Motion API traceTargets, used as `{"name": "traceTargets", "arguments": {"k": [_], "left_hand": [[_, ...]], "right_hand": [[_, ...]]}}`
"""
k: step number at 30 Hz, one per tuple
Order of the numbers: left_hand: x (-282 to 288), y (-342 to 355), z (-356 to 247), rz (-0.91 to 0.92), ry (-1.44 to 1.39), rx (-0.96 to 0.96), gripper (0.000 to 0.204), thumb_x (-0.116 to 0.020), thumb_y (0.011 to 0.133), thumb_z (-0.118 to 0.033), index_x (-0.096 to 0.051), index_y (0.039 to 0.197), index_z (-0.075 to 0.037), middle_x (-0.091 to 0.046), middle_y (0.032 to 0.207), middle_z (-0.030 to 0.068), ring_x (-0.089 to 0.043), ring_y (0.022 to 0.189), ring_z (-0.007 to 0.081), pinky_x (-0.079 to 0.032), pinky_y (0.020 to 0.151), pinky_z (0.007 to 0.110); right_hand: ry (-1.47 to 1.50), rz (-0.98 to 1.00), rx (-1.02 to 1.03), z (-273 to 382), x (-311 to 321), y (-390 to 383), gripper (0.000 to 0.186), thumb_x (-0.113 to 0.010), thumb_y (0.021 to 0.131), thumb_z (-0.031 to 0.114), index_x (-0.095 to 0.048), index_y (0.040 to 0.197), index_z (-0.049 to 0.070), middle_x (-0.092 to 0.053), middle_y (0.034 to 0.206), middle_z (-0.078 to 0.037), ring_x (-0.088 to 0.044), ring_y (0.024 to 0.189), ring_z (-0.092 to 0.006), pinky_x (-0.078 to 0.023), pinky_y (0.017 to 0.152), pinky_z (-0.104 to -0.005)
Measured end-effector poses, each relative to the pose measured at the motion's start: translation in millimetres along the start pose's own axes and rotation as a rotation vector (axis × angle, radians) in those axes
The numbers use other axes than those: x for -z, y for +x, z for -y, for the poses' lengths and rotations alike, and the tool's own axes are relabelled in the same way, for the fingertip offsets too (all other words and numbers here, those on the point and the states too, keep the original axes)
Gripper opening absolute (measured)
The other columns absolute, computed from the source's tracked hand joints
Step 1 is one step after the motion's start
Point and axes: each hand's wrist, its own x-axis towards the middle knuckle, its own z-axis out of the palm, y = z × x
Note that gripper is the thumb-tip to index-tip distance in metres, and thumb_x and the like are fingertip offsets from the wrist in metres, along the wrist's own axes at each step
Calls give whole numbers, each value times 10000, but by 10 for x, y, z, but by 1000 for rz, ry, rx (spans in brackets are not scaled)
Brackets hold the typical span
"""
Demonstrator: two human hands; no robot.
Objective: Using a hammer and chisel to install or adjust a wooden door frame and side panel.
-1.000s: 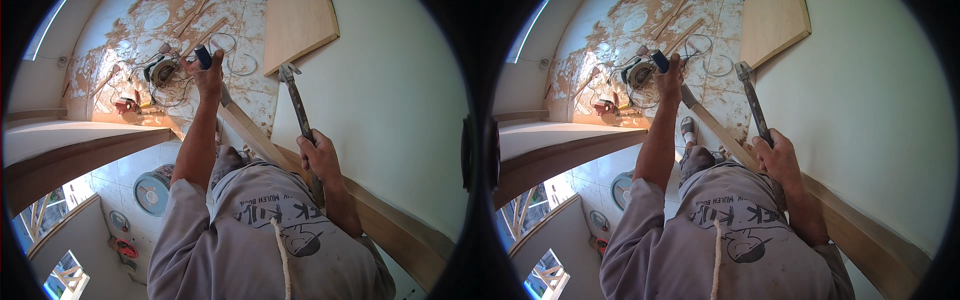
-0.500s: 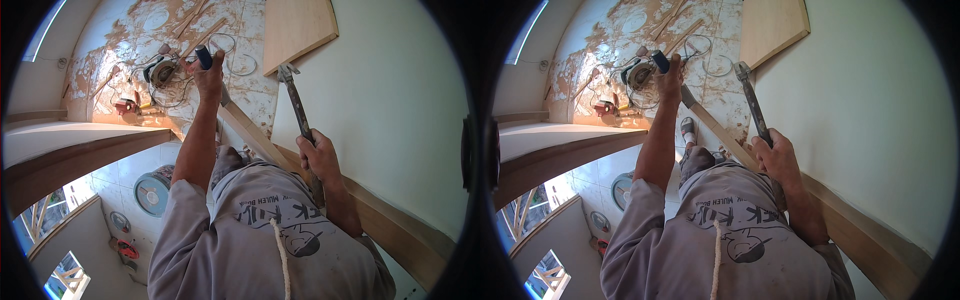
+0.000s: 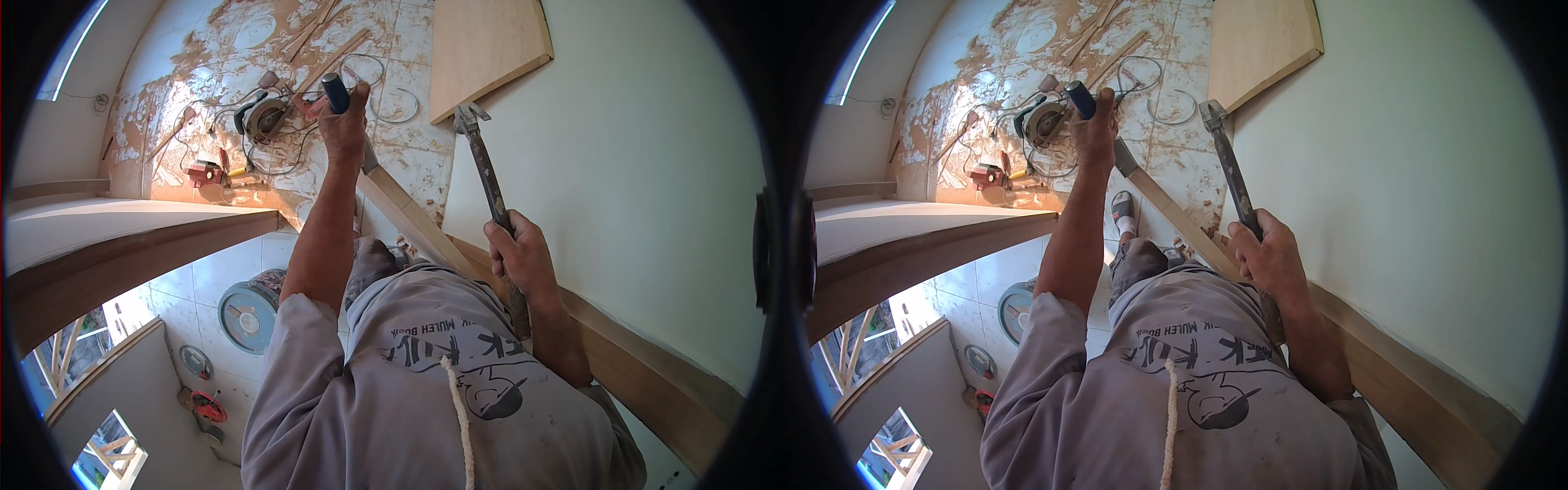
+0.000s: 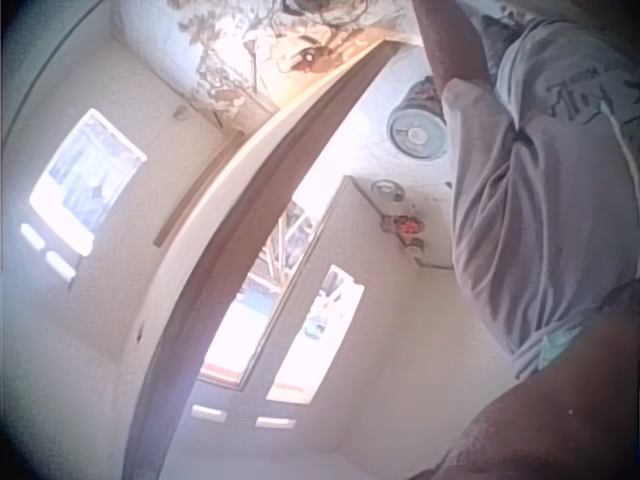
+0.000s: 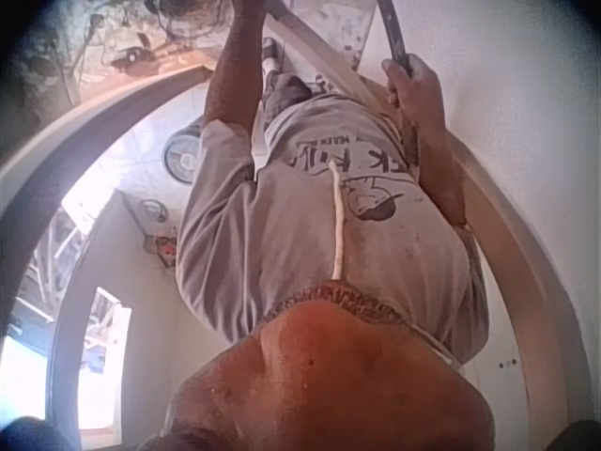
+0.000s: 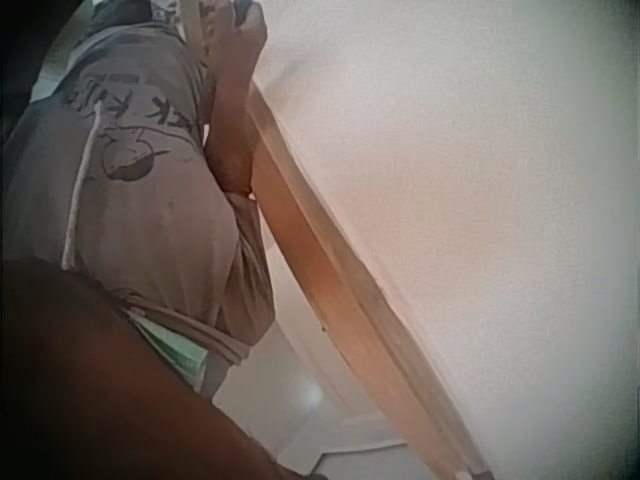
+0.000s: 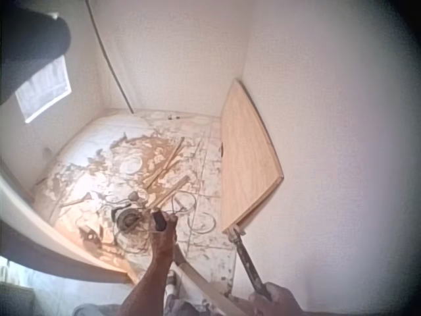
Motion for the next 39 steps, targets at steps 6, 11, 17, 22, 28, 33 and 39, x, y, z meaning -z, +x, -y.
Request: {"name": "traceTargets", "arguments": {"k": [6,11,17,22,28,33,39], "left_hand": [[-43,4,29,-17,72,-31,315,-735,839,-294,-506,684,-143,-442,565,-71,-380,454,34,-290,421,212],[0,-61,-27,47,108,46,341,-764,800,-362,-538,681,-137,-437,606,-84,-373,526,32,-285,478,229],[134,-143,-85,84,8,79,325,-749,822,-342,-536,672,-148,-434,606,-85,-371,525,32,-285,480,223],[191,-130,-67,114,47,69,332,-734,834,-347,-534,670,-139,-453,606,-73,-383,527,38,-292,483,223],[213,-91,-11,214,147,29,383,-730,820,-404,-533,659,-117,-454,584,-60,-395,527,55,-308,483,250],[157,-92,-30,160,215,7,399,-740,806,-413,-529,642,-118,-455,579,-57,-396,523,59,-311,481,260],[244,-46,8,72,122,45,407,-753,792,-420,-532,642,-112,-461,577,-57,-398,517,59,-313,478,258]], "right_hand": [[0,6,13,-22,3,13,271,-590,878,268,-522,779,24,-521,595,-19,-491,431,-78,-412,409,-246],[-29,-8,26,-1,5,11,274,-590,878,270,-520,783,22,-524,595,-21,-496,431,-83,-414,406,-247],[13,-5,58,28,11,-4,271,-588,887,276,-523,782,34,-519,584,-14,-486,424,-80,-407,400,-240],[54,-29,181,205,-5,-64,281,-599,897,294,-529,782,47,-501,562,-4,-463,414,-75,-393,399,-234],[193,-6,623,571,-70,-133,227,-608,918,243,-542,808,56,-492,560,7,-454,437,-61,-377,413,-224],[-1,-37,710,904,-108,-145,253,-650,899,275,-563,860,40,-478,566,29,-438,466,-41,-355,424,-215],[-39,-12,735,922,-210,-184,239,-645,904,264,-547,828,61,-475,613,35,-419,459,-27,-348,417,-196]]}}
